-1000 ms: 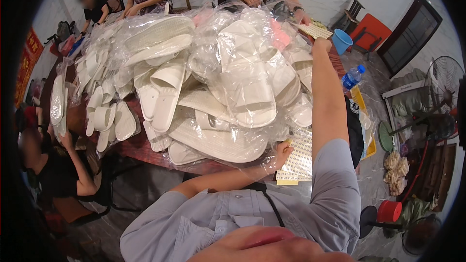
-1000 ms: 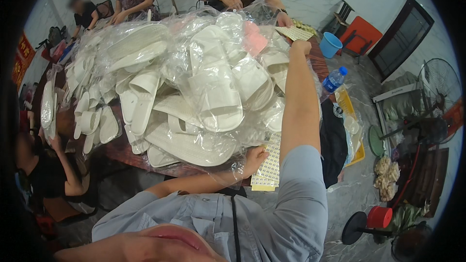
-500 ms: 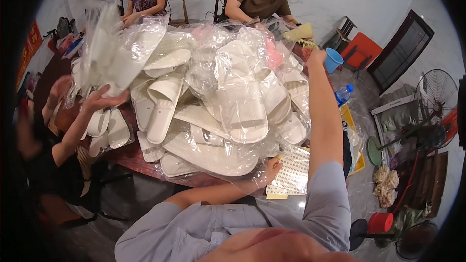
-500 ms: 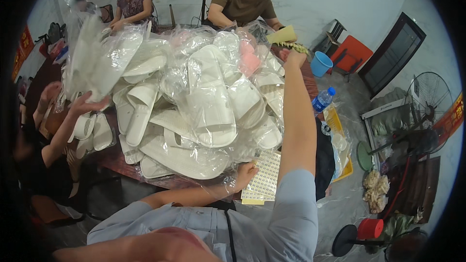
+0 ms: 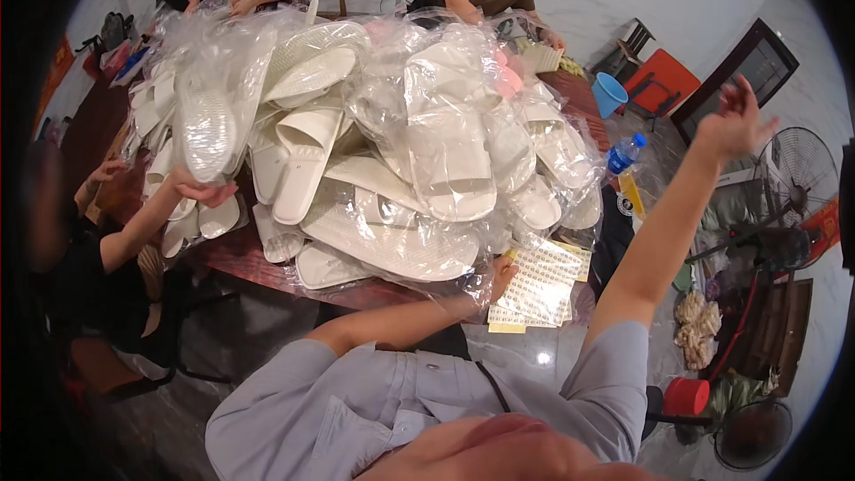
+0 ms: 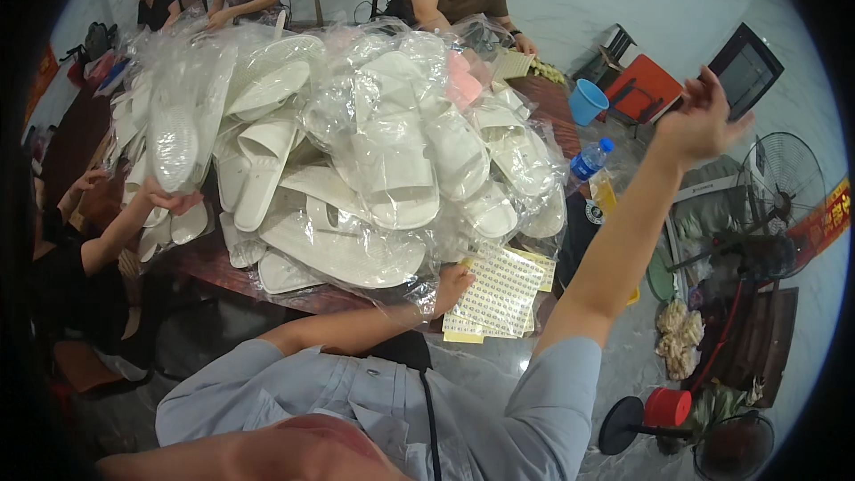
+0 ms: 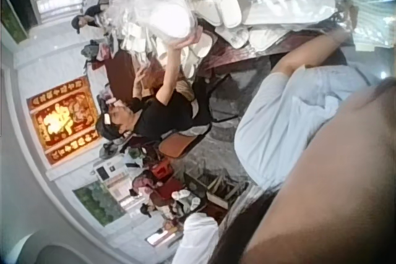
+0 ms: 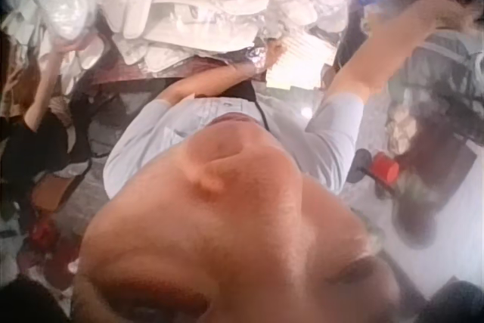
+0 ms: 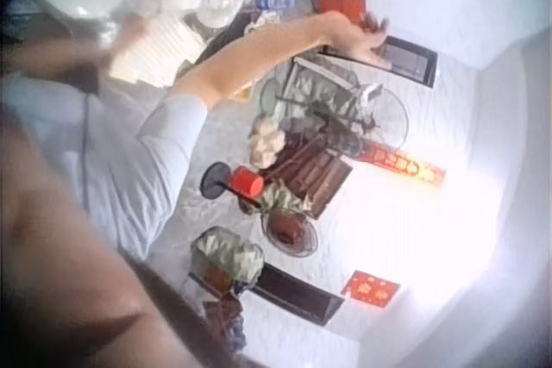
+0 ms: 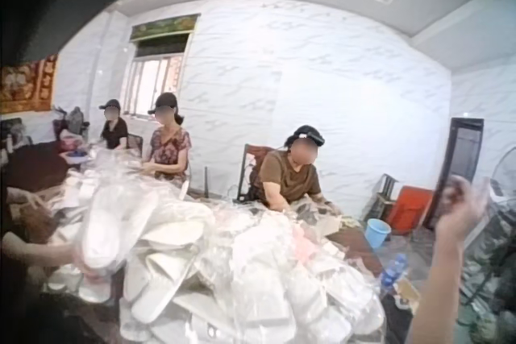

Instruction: Sort and apply labels to footwear components at a production table.

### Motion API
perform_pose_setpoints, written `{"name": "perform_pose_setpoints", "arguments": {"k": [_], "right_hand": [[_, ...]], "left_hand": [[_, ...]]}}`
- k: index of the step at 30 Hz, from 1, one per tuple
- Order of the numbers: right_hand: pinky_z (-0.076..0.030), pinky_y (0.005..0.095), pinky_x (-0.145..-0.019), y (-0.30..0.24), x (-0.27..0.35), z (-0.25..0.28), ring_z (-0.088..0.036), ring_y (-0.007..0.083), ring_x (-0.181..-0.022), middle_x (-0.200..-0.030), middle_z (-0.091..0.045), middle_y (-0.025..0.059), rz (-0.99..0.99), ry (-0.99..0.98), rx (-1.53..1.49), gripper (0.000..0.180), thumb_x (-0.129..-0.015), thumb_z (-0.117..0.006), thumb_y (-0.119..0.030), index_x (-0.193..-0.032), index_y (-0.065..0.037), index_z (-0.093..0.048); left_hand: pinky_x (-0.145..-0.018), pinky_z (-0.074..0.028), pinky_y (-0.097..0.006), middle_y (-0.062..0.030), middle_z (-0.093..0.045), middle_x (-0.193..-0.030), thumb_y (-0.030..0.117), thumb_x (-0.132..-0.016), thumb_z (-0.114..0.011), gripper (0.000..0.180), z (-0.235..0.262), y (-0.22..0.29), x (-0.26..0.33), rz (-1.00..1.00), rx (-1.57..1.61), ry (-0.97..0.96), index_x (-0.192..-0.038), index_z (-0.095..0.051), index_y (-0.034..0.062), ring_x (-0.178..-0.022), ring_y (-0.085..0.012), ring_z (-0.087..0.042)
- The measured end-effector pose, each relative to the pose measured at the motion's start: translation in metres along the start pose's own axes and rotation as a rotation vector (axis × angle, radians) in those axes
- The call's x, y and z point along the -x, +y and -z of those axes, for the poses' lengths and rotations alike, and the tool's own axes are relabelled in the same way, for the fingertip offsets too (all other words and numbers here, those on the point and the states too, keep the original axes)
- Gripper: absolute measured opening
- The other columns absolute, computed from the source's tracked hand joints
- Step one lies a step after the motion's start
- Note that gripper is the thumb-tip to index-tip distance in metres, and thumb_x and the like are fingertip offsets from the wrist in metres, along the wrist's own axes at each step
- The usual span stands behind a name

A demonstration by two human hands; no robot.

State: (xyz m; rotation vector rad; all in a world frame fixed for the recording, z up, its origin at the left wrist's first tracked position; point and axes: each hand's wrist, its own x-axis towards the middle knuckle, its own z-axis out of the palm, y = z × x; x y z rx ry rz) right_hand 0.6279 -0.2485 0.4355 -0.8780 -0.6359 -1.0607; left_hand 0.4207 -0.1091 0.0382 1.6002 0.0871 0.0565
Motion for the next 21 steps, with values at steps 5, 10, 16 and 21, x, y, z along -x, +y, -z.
{"name": "perform_pose_setpoints", "arguments": {"k": [5, 10, 16, 21], "right_hand": [[-0.046, 0.0247, -0.047, -0.069, -0.008, 0.029, -0.058, 0.0201, -0.054, -0.081, -0.064, 0.0229, 0.165, -0.018, 0.098, 0.086, -0.083, -0.049, -0.001, -0.138, 0.001, 0.016], [-0.046, 0.0257, -0.048, -0.090, 0.002, 0.035, -0.057, 0.0198, -0.053, -0.081, -0.063, 0.0230, 0.142, 0.007, 0.076, 0.081, -0.084, -0.048, -0.001, -0.139, 0.001, 0.011], [-0.046, 0.0267, -0.054, -0.109, 0.040, 0.078, -0.055, 0.0195, -0.057, -0.079, -0.063, 0.0192, -0.056, 0.071, 0.112, 0.071, -0.084, -0.050, -0.002, -0.139, 0.000, -0.005], [-0.044, 0.0223, -0.057, -0.107, 0.135, 0.130, -0.056, 0.0127, -0.063, -0.083, -0.064, 0.0123, -0.402, -0.131, 0.471, 0.042, -0.084, -0.053, -0.003, -0.125, 0.001, -0.043]], "left_hand": [[-0.059, -0.045, -0.031, -0.0111, -0.060, -0.070, 0.019, -0.086, -0.056, 0.025, -0.001, 0.000, -0.009, -0.023, -0.050, -0.006, -0.083, -0.059, -0.0057, -0.063, -0.0147, -0.056], [-0.060, -0.046, -0.030, -0.0090, -0.062, -0.072, 0.017, -0.087, -0.055, 0.022, 0.003, -0.010, -0.012, -0.009, -0.049, 0.006, -0.086, -0.060, -0.0050, -0.065, -0.0128, -0.057], [-0.057, -0.045, -0.036, -0.0162, -0.063, -0.069, 0.020, -0.085, -0.056, 0.024, 0.000, -0.007, -0.004, -0.030, 0.022, -0.007, -0.081, -0.060, -0.0027, -0.060, -0.0210, -0.059], [-0.066, -0.047, -0.029, -0.0077, -0.062, -0.077, 0.015, -0.088, -0.055, 0.020, 0.000, -0.032, -0.018, 0.041, 0.118, -0.041, -0.088, -0.060, -0.0037, -0.071, -0.0124, -0.056]]}}
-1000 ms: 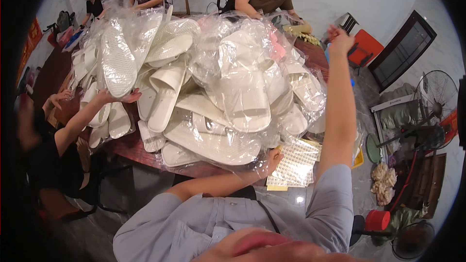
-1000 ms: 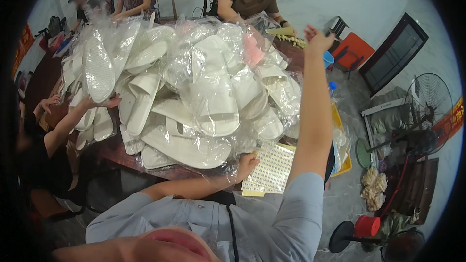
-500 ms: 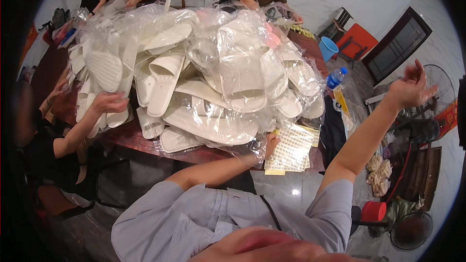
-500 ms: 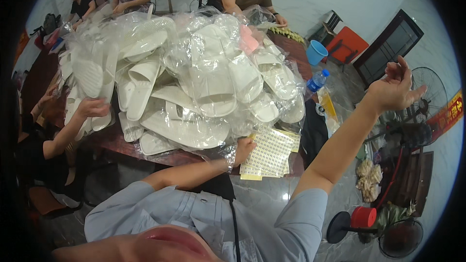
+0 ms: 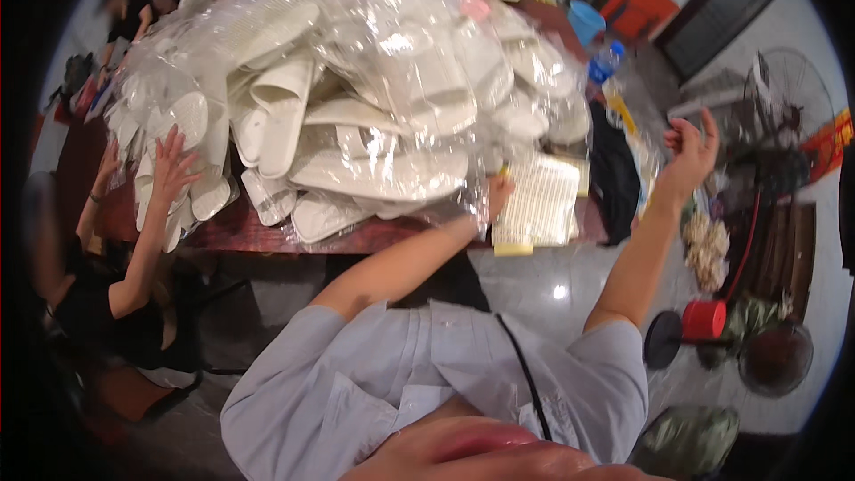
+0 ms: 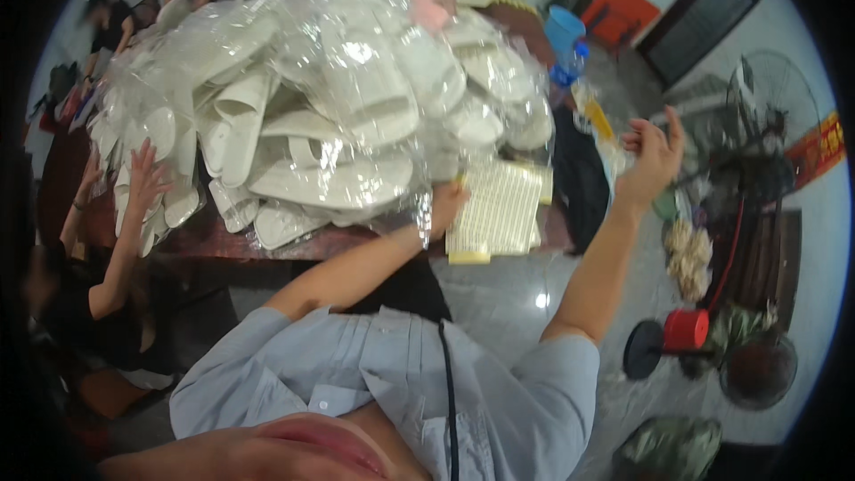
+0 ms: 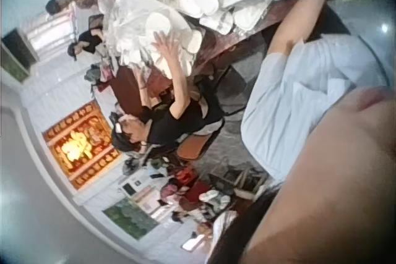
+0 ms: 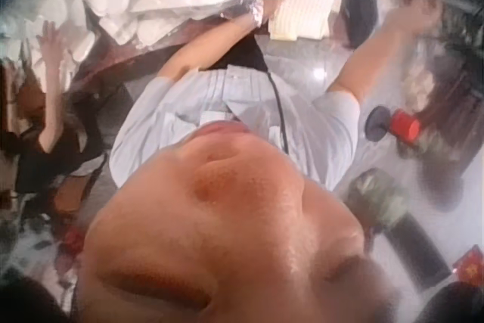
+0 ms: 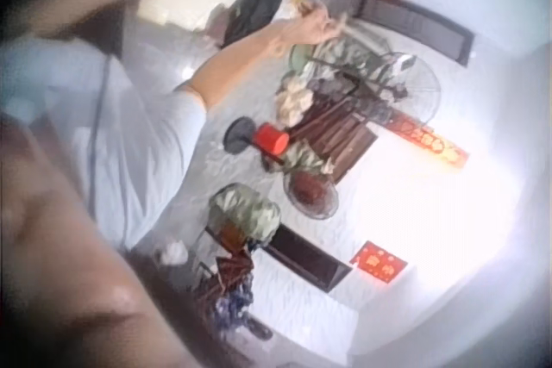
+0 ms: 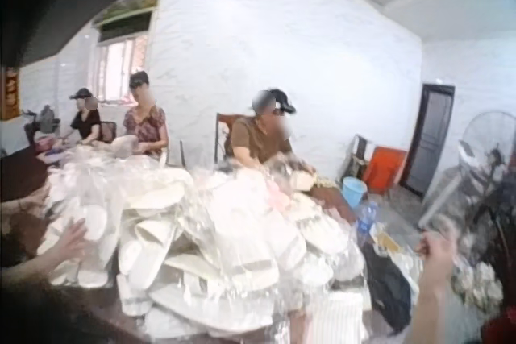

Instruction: Sort and apply labels to footwear components at a production table.

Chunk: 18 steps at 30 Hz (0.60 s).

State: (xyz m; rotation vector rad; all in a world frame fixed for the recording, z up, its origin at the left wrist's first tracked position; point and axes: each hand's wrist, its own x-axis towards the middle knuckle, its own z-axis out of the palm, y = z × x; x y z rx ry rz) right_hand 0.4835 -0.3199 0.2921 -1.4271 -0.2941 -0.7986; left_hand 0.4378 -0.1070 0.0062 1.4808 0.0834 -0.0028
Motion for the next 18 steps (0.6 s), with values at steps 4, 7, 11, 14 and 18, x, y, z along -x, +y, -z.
{"name": "perform_pose_setpoints", "arguments": {"k": [4, 7, 11, 14, 18], "right_hand": [[-0.044, 0.0195, -0.055, 0.069, 0.066, 0.045, -0.056, 0.0091, -0.061, -0.080, -0.065, 0.0087, -0.302, 0.086, 0.151, 0.027, -0.082, -0.057, -0.004, -0.109, 0.001, -0.056], [-0.043, 0.0185, -0.055, 0.116, 0.120, 0.079, -0.054, 0.0071, -0.062, -0.081, -0.065, 0.0058, -0.443, 0.043, 0.280, 0.021, -0.086, -0.056, -0.011, -0.105, -0.001, -0.059], [-0.044, 0.0233, -0.059, 0.128, 0.164, 0.086, -0.056, 0.0101, -0.065, -0.078, -0.064, 0.0042, -0.500, 0.008, 0.502, 0.023, -0.087, -0.059, -0.018, -0.098, 0.002, -0.064], [-0.045, 0.0261, -0.060, 0.121, 0.178, 0.072, -0.057, 0.0120, -0.066, -0.077, -0.065, 0.0067, -0.430, -0.022, 0.613, 0.029, -0.086, -0.063, -0.023, -0.096, 0.004, -0.064], [-0.045, 0.0312, -0.060, 0.126, 0.182, 0.064, -0.057, 0.0188, -0.063, -0.071, -0.061, 0.0106, -0.230, -0.110, 0.741, 0.031, -0.081, -0.068, -0.024, -0.097, 0.002, -0.064]], "left_hand": [[-0.066, -0.048, -0.029, -0.0082, -0.064, -0.082, 0.013, -0.089, -0.054, 0.021, 0.007, 0.028, 0.000, 0.059, -0.051, 0.008, -0.096, -0.059, -0.0057, -0.072, -0.0135, -0.059], [-0.064, -0.049, -0.026, -0.0087, -0.064, -0.084, 0.008, -0.090, -0.052, 0.017, 0.009, 0.044, 0.002, 0.117, 0.220, -0.073, -0.096, -0.059, -0.0062, -0.072, -0.0127, -0.060], [-0.066, -0.047, -0.025, -0.0083, -0.064, -0.085, 0.009, -0.091, -0.053, 0.017, 0.007, 0.052, 0.009, 0.122, 0.193, -0.094, -0.095, -0.059, -0.0068, -0.072, -0.0118, -0.059], [-0.067, -0.047, -0.024, -0.0077, -0.063, -0.085, 0.010, -0.091, -0.053, 0.018, 0.011, 0.046, 0.011, 0.111, 0.192, -0.089, -0.093, -0.059, -0.0067, -0.072, -0.0111, -0.058], [-0.066, -0.046, -0.024, -0.0069, -0.063, -0.083, 0.010, -0.091, -0.054, 0.017, 0.007, 0.049, 0.014, 0.111, 0.176, -0.074, -0.091, -0.059, -0.0058, -0.071, -0.0103, -0.057]]}}
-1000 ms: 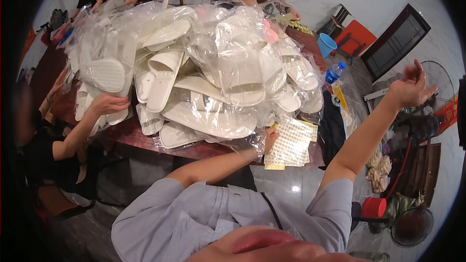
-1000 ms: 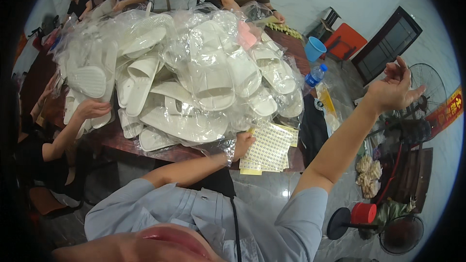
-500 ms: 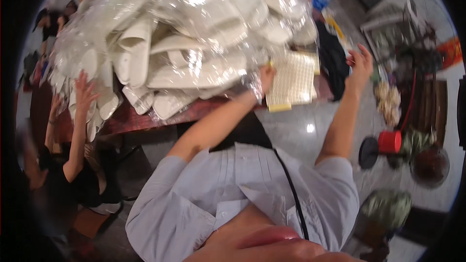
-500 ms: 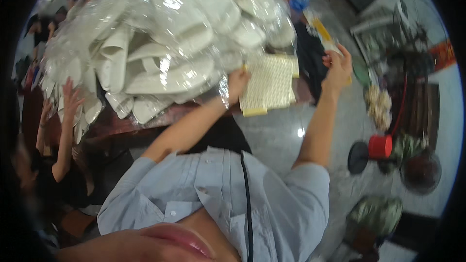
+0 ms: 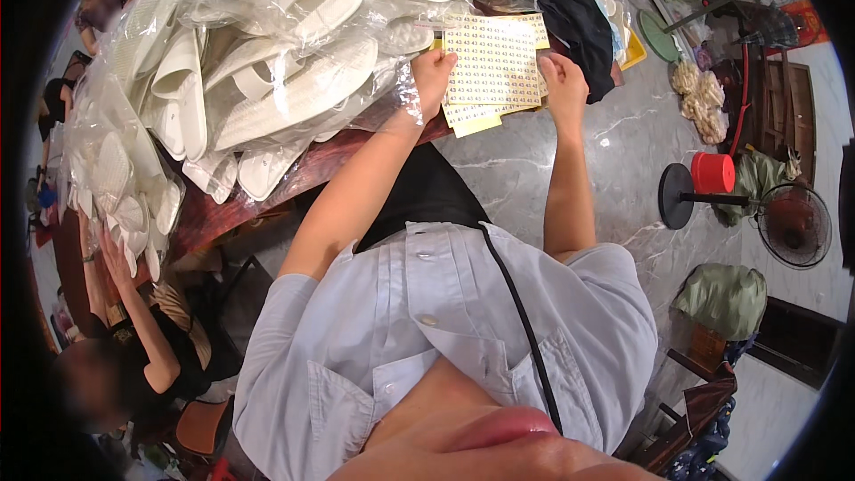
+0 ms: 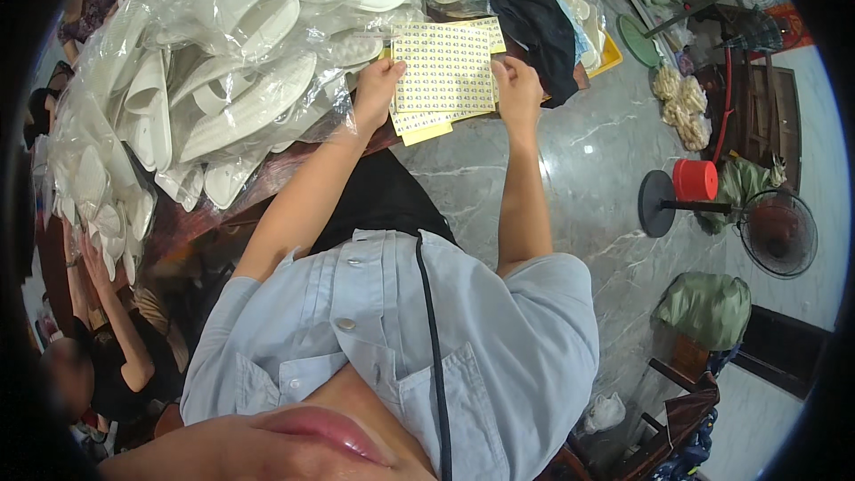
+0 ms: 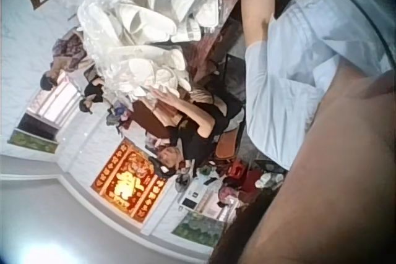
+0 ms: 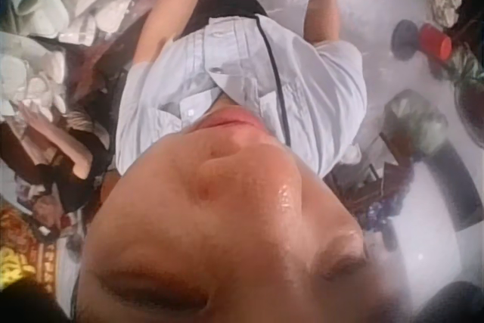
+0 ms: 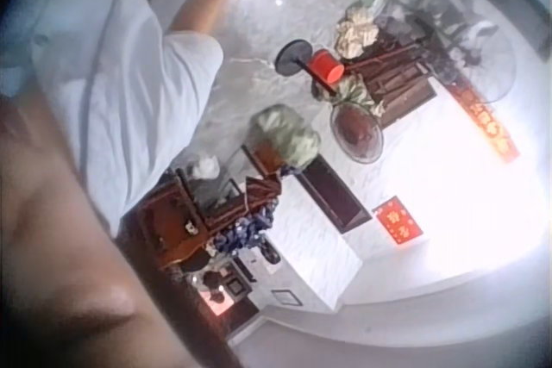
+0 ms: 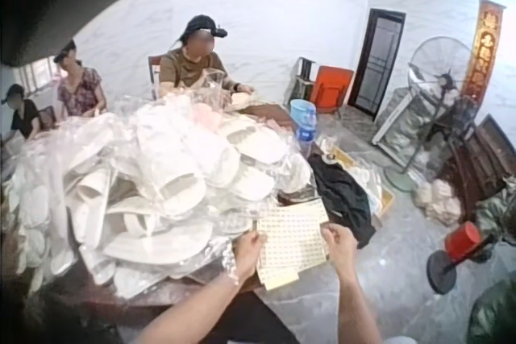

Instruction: Sort and apply labels to footwear components at a production table.

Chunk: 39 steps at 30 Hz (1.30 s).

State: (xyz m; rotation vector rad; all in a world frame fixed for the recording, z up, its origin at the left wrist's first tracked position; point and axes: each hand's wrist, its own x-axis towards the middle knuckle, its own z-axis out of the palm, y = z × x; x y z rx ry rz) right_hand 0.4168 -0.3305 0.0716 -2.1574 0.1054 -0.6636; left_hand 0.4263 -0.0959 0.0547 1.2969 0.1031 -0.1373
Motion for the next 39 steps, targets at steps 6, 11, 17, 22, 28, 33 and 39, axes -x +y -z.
{"name": "perform_pose_setpoints", "arguments": {"k": [6, 11, 17, 22, 28, 33, 39], "right_hand": [[-0.044, 0.0371, -0.061, -0.026, 0.009, -0.013, -0.056, 0.0264, -0.063, -0.071, -0.058, 0.0126, -0.007, -0.214, 0.130, 0.033, -0.079, -0.066, -0.018, -0.107, -0.001, -0.062], [-0.044, 0.0398, -0.066, -0.022, 0.015, -0.018, -0.056, 0.0299, -0.070, -0.073, -0.058, 0.0118, 0.209, -0.241, 0.216, 0.029, -0.080, -0.063, -0.014, -0.106, -0.002, -0.063], [-0.044, 0.0401, -0.076, -0.022, -0.001, -0.015, -0.056, 0.0314, -0.088, -0.092, -0.060, 0.0156, 0.170, -0.239, 0.114, 0.028, -0.082, -0.061, -0.012, -0.108, -0.002, -0.061], [-0.037, 0.0415, -0.096, -0.003, -0.016, -0.031, -0.044, 0.0352, -0.119, -0.127, -0.047, 0.0232, 0.397, -0.148, 0.170, 0.049, -0.085, -0.059, -0.023, -0.125, 0.003, -0.047], [-0.017, 0.0543, -0.107, -0.016, 0.008, -0.045, -0.022, 0.0366, -0.135, -0.143, -0.030, 0.0225, 0.447, -0.392, 0.540, 0.078, -0.086, -0.050, -0.051, -0.139, 0.002, -0.028], [-0.023, 0.0546, -0.104, -0.037, 0.020, -0.038, -0.031, 0.0361, -0.130, -0.134, -0.041, 0.0238, 0.421, -0.366, 0.460, 0.066, -0.083, -0.058, -0.043, -0.129, 0.002, -0.043], [-0.044, 0.0382, -0.082, -0.015, 0.006, -0.009, -0.057, 0.0263, -0.098, -0.102, -0.061, 0.0179, 0.054, -0.111, -0.012, 0.042, -0.083, -0.062, -0.012, -0.121, 0.003, -0.051]], "left_hand": [[-0.066, -0.046, -0.024, -0.0068, -0.063, -0.082, 0.010, -0.090, -0.054, 0.017, 0.003, 0.000, -0.001, -0.010, -0.050, 0.026, -0.090, -0.059, -0.0059, -0.070, -0.0099, -0.057], [-0.059, -0.045, -0.027, -0.0085, -0.064, -0.076, 0.010, -0.087, -0.056, 0.018, -0.001, -0.001, -0.002, -0.054, -0.044, 0.074, -0.086, -0.061, -0.0069, -0.063, -0.0115, -0.057], [-0.060, -0.045, -0.027, -0.0095, -0.065, -0.077, 0.011, -0.087, -0.057, 0.019, 0.004, -0.011, -0.009, -0.078, -0.119, 0.085, -0.086, -0.060, -0.0071, -0.065, -0.0119, -0.058], [-0.060, -0.045, -0.027, -0.0090, -0.065, -0.075, 0.011, -0.087, -0.057, 0.019, 0.002, -0.011, -0.007, -0.077, -0.075, 0.079, -0.085, -0.060, -0.0073, -0.064, -0.0119, -0.058], [-0.059, -0.045, -0.027, -0.0088, -0.063, -0.077, 0.010, -0.089, -0.055, 0.018, 0.001, -0.008, -0.004, -0.081, -0.156, 0.122, -0.088, -0.059, -0.0068, -0.064, -0.0114, -0.057], [-0.057, -0.043, -0.030, -0.0099, -0.062, -0.070, 0.011, -0.087, -0.056, 0.018, 0.001, -0.011, -0.004, -0.159, -0.160, 0.156, -0.083, -0.059, -0.0070, -0.059, -0.0123, -0.054], [-0.060, -0.047, -0.028, -0.0094, -0.063, -0.079, 0.011, -0.089, -0.056, 0.019, -0.002, 0.003, -0.002, 0.038, 0.149, 0.070, -0.089, -0.059, -0.0081, -0.065, -0.0133, -0.058]]}}
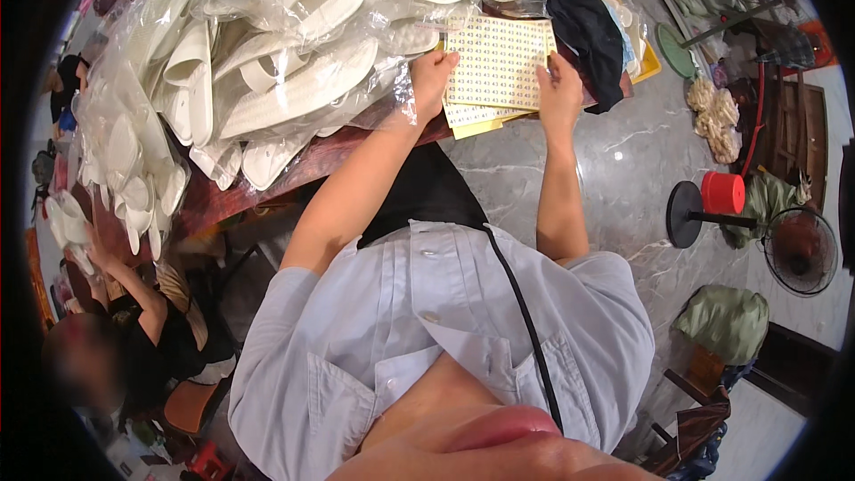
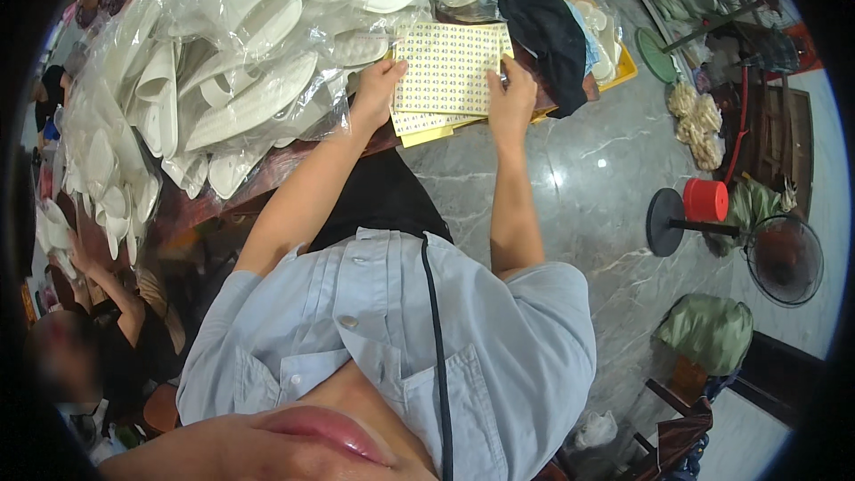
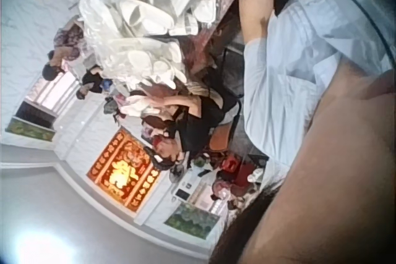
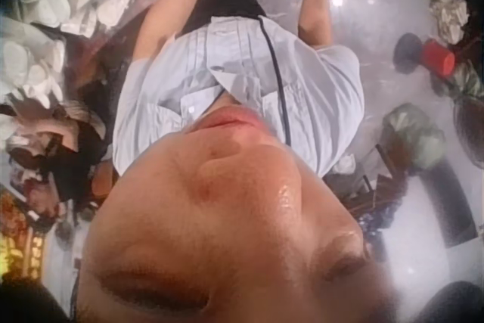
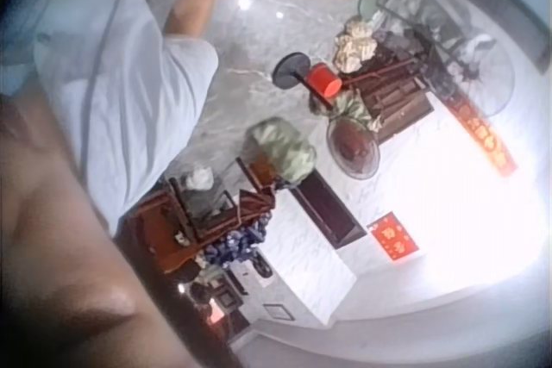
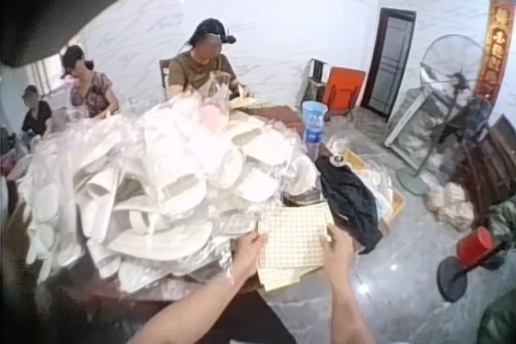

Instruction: Sort and apply labels to footwear components at a production table.

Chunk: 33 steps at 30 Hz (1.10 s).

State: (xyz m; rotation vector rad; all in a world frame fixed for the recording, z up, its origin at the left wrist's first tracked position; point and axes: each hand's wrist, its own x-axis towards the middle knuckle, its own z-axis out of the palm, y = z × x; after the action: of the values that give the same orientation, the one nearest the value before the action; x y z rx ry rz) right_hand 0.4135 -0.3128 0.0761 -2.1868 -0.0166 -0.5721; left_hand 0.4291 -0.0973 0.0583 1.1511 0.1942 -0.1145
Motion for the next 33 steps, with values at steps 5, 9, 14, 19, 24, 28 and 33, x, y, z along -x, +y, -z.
{"name": "perform_pose_setpoints", "arguments": {"k": [5, 9, 14, 19, 24, 28, 33], "right_hand": [[-0.047, 0.0216, -0.068, -0.021, 0.000, 0.012, -0.062, 0.0127, -0.080, -0.095, -0.064, 0.0141, -0.337, -0.162, -0.726, 0.048, -0.084, -0.059, -0.001, -0.128, 0.003, -0.040], [-0.048, 0.0247, -0.074, -0.010, -0.001, 0.007, -0.063, 0.0174, -0.088, -0.100, -0.063, 0.0181, -0.264, 0.005, -0.728, 0.048, -0.081, -0.057, 0.008, -0.126, 0.004, -0.041], [-0.049, 0.0271, -0.075, 0.020, -0.008, 0.017, -0.062, 0.0204, -0.087, -0.102, -0.061, 0.0221, -0.310, 0.226, -0.623, 0.048, -0.081, -0.055, 0.010, -0.126, 0.003, -0.040], [-0.050, 0.0274, -0.072, 0.024, -0.004, 0.051, -0.063, 0.0197, -0.086, -0.100, -0.062, 0.0226, -0.398, 0.142, -0.650, 0.049, -0.082, -0.055, 0.007, -0.128, 0.002, -0.039], [-0.051, 0.0272, -0.072, 0.029, 0.005, 0.083, -0.063, 0.0192, -0.084, -0.100, -0.062, 0.0214, -0.451, 0.054, -0.733, 0.047, -0.082, -0.055, 0.006, -0.127, 0.003, -0.041], [-0.051, 0.0281, -0.075, 0.031, 0.007, 0.080, -0.063, 0.0195, -0.086, -0.101, -0.062, 0.0200, -0.499, -0.038, -0.826, 0.046, -0.083, -0.055, 0.007, -0.127, 0.003, -0.042], [-0.048, 0.0250, -0.073, 0.030, 0.001, 0.049, -0.062, 0.0156, -0.086, -0.101, -0.063, 0.0160, -0.412, -0.172, -0.753, 0.041, -0.083, -0.057, 0.004, -0.123, 0.004, -0.047]], "left_hand": [[-0.069, -0.052, -0.028, -0.0120, -0.063, -0.092, 0.013, -0.090, -0.057, 0.026, 0.013, 0.002, -0.003, 0.057, 0.123, -0.143, -0.104, -0.055, -0.0094, -0.076, -0.0160, -0.063], [-0.067, -0.052, -0.026, -0.0116, -0.064, -0.091, 0.016, -0.089, -0.059, 0.028, 0.003, 0.008, 0.006, 0.012, 0.024, -0.156, -0.101, -0.057, -0.0096, -0.076, -0.0142, -0.062], [-0.065, -0.053, -0.025, -0.0121, -0.064, -0.092, 0.004, -0.084, -0.061, 0.021, 0.004, 0.017, 0.016, 0.022, -0.220, -0.098, -0.103, -0.061, -0.0053, -0.076, -0.0141, -0.063], [-0.069, -0.051, -0.026, -0.0116, -0.065, -0.094, -0.002, -0.081, -0.060, 0.021, 0.012, 0.012, 0.015, -0.112, -0.429, -0.094, -0.102, -0.063, -0.0014, -0.080, -0.0150, -0.063], [-0.080, -0.047, -0.029, -0.0098, -0.067, -0.097, 0.003, -0.080, -0.059, 0.022, -0.007, 0.007, 0.013, -0.414, -0.753, -0.071, -0.101, -0.065, 0.0039, -0.087, -0.0188, -0.063], [-0.078, -0.047, -0.029, -0.0103, -0.066, -0.098, 0.003, -0.081, -0.056, 0.023, -0.026, 0.004, -0.001, -0.373, -0.740, -0.126, -0.102, -0.065, 0.0058, -0.087, -0.0198, -0.063], [-0.076, -0.047, -0.028, -0.0088, -0.066, -0.098, 0.006, -0.085, -0.055, 0.025, -0.034, 0.001, -0.020, -0.284, -0.583, -0.161, -0.109, -0.062, 0.0049, -0.085, -0.0152, -0.061]]}}
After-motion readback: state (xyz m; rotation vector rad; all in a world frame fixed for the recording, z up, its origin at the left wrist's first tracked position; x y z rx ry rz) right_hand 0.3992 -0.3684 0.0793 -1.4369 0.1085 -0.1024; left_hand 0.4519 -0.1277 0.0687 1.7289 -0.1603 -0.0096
